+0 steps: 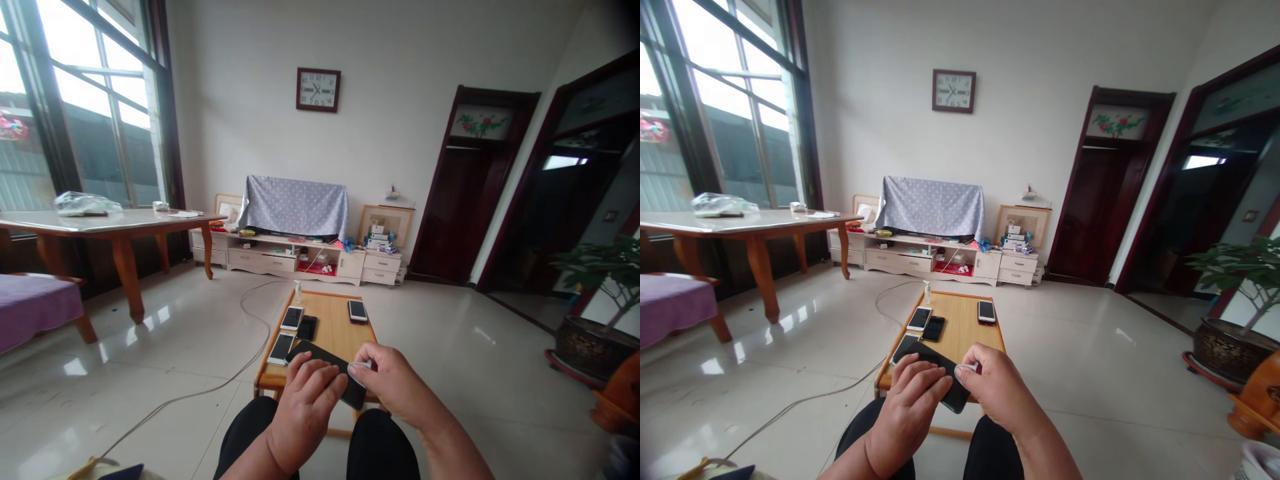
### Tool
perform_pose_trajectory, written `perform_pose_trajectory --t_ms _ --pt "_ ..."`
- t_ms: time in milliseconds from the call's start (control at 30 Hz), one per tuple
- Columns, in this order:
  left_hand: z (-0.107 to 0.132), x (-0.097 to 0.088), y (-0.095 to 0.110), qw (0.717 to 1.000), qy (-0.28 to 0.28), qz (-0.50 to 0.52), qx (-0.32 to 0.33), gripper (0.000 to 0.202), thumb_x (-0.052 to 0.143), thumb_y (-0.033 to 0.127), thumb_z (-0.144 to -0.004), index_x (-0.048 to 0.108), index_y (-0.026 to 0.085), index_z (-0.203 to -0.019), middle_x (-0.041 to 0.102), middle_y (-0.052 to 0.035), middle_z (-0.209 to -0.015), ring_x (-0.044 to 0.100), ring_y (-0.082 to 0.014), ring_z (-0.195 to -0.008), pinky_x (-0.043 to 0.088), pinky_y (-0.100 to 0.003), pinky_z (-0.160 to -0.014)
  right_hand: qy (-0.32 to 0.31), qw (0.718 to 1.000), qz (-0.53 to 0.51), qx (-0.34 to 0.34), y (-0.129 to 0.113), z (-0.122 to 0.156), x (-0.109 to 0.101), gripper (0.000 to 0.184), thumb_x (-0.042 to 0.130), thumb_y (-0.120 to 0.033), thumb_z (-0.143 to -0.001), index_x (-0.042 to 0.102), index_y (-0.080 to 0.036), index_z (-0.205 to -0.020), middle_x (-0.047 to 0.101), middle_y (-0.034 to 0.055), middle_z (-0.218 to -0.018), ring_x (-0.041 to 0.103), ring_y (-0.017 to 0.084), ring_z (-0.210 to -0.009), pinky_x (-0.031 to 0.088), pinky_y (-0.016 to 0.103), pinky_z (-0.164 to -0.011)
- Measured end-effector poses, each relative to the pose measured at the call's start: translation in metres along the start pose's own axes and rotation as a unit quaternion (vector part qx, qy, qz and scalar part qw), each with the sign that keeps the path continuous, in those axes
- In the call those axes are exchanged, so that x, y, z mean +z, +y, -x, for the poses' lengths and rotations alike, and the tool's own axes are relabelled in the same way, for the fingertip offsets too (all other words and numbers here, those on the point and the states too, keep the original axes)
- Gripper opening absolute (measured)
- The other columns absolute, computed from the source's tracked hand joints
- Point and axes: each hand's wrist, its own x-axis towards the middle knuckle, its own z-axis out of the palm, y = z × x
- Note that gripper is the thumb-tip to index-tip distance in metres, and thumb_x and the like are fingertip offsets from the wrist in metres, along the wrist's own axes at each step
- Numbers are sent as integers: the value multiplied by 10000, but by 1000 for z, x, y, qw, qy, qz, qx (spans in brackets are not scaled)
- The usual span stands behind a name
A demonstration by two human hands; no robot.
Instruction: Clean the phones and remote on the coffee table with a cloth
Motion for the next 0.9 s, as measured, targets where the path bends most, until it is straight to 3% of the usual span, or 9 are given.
perform_pose_trajectory --t_ms 133,233,500,733,900 --pt "-5 3 10 998 -27 35 39 285 563 108 -954 660 199 -1206 731 -43 -1132 612 -184 -1047 407 -418 -1025 -24 999 16 -23 -12 -11 0 165 675 -357 -831 624 -204 -792 560 -44 -656 491 123 -615 374 227 -572" --pt "-7 5 15 996 -49 52 58 290 582 119 -953 646 189 -1227 726 -54 -1140 611 -183 -1055 454 -393 -970 -75 997 -14 -26 -17 -22 0 151 701 -334 -805 637 -198 -811 600 -33 -704 526 132 -670 398 226 -611" --pt "-1 1 8 995 -72 46 50 292 575 141 -965 632 186 -1248 722 -72 -1157 614 -204 -1077 500 -392 -931 -153 987 -37 -14 -2 -22 -29 221 748 -363 -803 616 -188 -827 587 -39 -742 503 128 -696 408 238 -653" --pt "-20 1 31 993 -47 66 89 256 587 144 -965 658 192 -1207 744 -41 -1098 636 -176 -1032 507 -346 -918 -186 978 -91 -14 -11 -41 -13 304 816 -386 -743 640 -181 -884 635 -20 -787 561 145 -732 458 252 -675" --pt "-27 -6 33 991 -56 71 98 258 588 152 -967 657 188 -1212 743 -41 -1102 636 -179 -1039 518 -342 -894 -185 980 -62 -26 -10 -54 -13 288 807 -377 -756 622 -185 -868 617 -34 -747 556 132 -698 456 241 -651"
